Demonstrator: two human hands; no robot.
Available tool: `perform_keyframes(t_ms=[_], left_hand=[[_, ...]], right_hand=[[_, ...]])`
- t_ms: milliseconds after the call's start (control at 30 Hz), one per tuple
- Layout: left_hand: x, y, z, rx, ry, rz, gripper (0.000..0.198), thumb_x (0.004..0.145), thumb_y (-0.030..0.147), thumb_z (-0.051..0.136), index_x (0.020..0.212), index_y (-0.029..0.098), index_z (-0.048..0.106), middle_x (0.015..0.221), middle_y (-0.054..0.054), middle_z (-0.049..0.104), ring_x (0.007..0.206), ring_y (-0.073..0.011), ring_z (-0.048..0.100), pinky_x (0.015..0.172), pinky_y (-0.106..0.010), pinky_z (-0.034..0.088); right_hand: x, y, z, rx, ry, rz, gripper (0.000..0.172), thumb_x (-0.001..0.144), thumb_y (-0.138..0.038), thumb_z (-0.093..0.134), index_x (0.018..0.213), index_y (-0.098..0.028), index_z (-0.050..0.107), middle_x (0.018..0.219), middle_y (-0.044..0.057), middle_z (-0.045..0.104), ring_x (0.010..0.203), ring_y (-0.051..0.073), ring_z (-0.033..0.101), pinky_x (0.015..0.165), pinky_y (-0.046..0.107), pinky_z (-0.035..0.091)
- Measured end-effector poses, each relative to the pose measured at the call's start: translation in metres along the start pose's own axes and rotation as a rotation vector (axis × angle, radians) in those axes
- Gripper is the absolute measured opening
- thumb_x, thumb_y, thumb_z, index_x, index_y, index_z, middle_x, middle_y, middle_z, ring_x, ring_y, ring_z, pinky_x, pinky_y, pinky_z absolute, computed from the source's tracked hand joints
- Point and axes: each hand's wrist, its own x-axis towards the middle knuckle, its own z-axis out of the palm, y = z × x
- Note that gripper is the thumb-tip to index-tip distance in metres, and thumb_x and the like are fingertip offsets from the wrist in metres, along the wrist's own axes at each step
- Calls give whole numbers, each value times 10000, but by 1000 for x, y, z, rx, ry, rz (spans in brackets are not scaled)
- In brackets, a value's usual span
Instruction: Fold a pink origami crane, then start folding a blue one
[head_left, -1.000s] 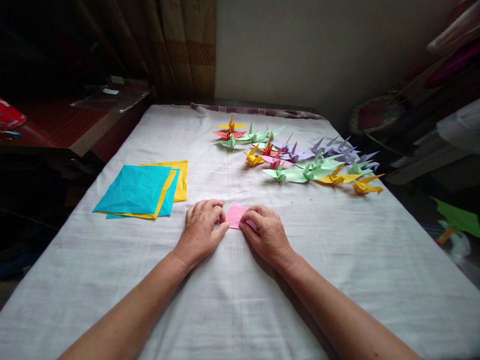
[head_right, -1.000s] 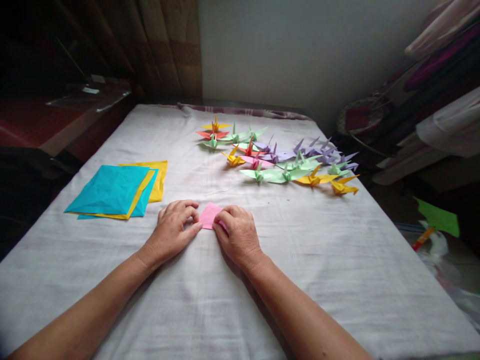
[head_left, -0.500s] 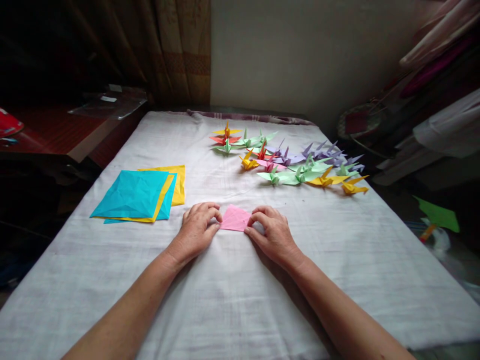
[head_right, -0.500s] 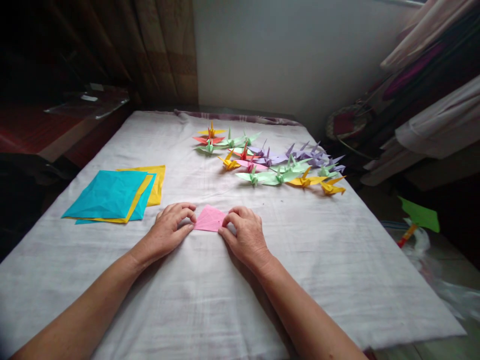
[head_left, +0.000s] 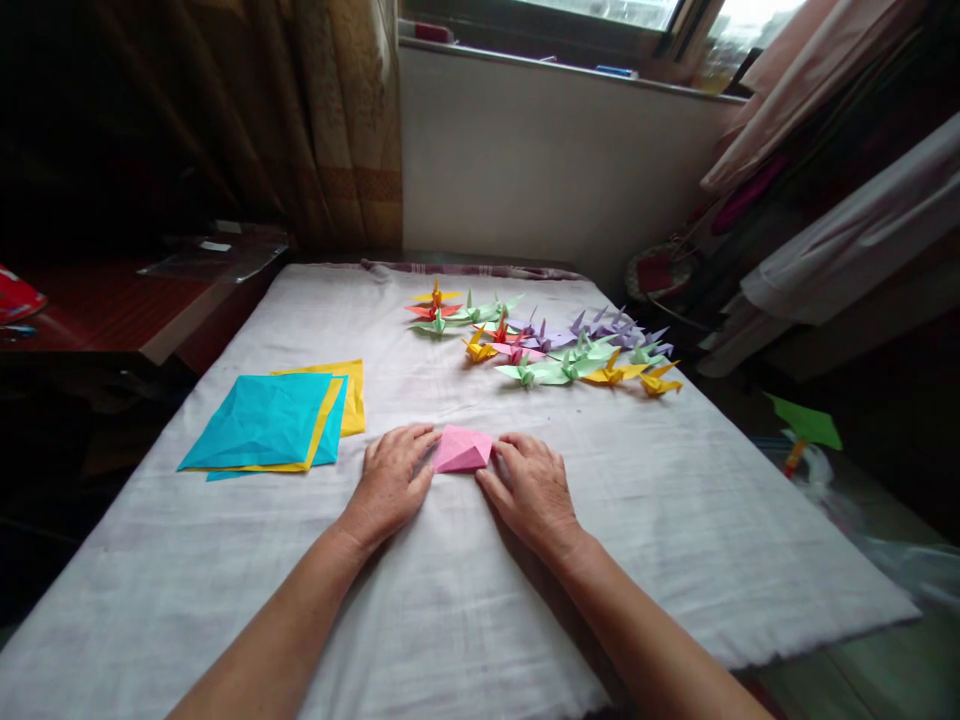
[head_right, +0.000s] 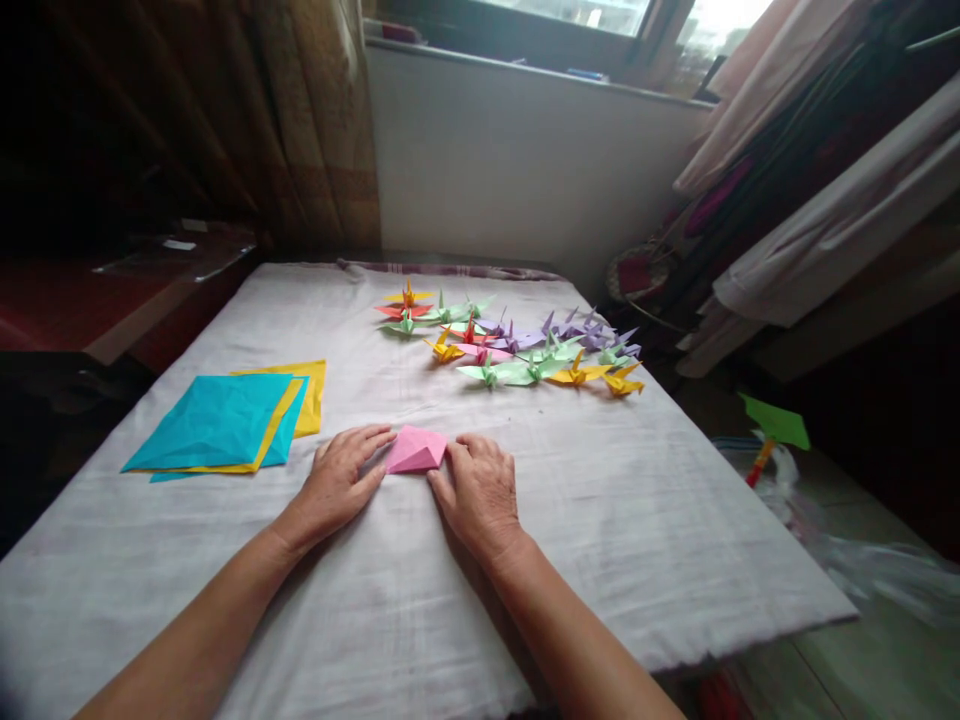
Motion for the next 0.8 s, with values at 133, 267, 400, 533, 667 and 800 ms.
perform_keyframes(t_ms=[133,267,400,533,667,800], left_hand=[[-1,-2,3,3,36,12,487,868,196,546,1354,218,559,1411,-90,583,1318,-267,506,1098,-489,375],[-3,-3,7,0,86,20,524,854,191,549,1377,226,538,1422,-100,572,1333,-267,498,1109,-472,379],[-3,-3,9,-26,126,-2,578,840,198,562,1412,220,487,1450,-112,541,1340,-268,491,1114,-467,383],[1,-4,6,-113,162,-35,584,835,258,600,1404,207,478,1444,-127,542,1332,-277,500,1112,-480,394],[5,-5,0,-289,213,-94,501,843,312,598,1327,194,549,1280,-122,650,1152,-255,630,1007,-442,504],[6,-5,-8,-462,187,-150,427,867,350,561,1268,207,590,985,-47,723,827,-171,700,753,-300,591]], right_hand=[[18,0,-1,111,-71,-24,180,843,-259,661,1019,-232,688,1127,83,681,1054,260,587,881,385,415],[32,-1,0,256,-123,-1,218,830,-274,660,1038,-229,707,1040,73,724,988,247,636,862,369,456],[41,-4,11,521,-100,119,177,870,-246,574,971,-233,719,956,44,763,859,205,686,806,335,504],[57,-3,20,597,-128,141,190,860,-203,537,911,-222,719,890,18,771,781,169,702,720,275,526],[75,-5,23,576,-172,137,165,836,-198,545,828,-200,710,747,2,743,662,151,677,609,238,501],[92,-11,27,537,-190,111,194,837,-161,527,878,-188,714,762,-2,738,658,136,664,598,224,488]])
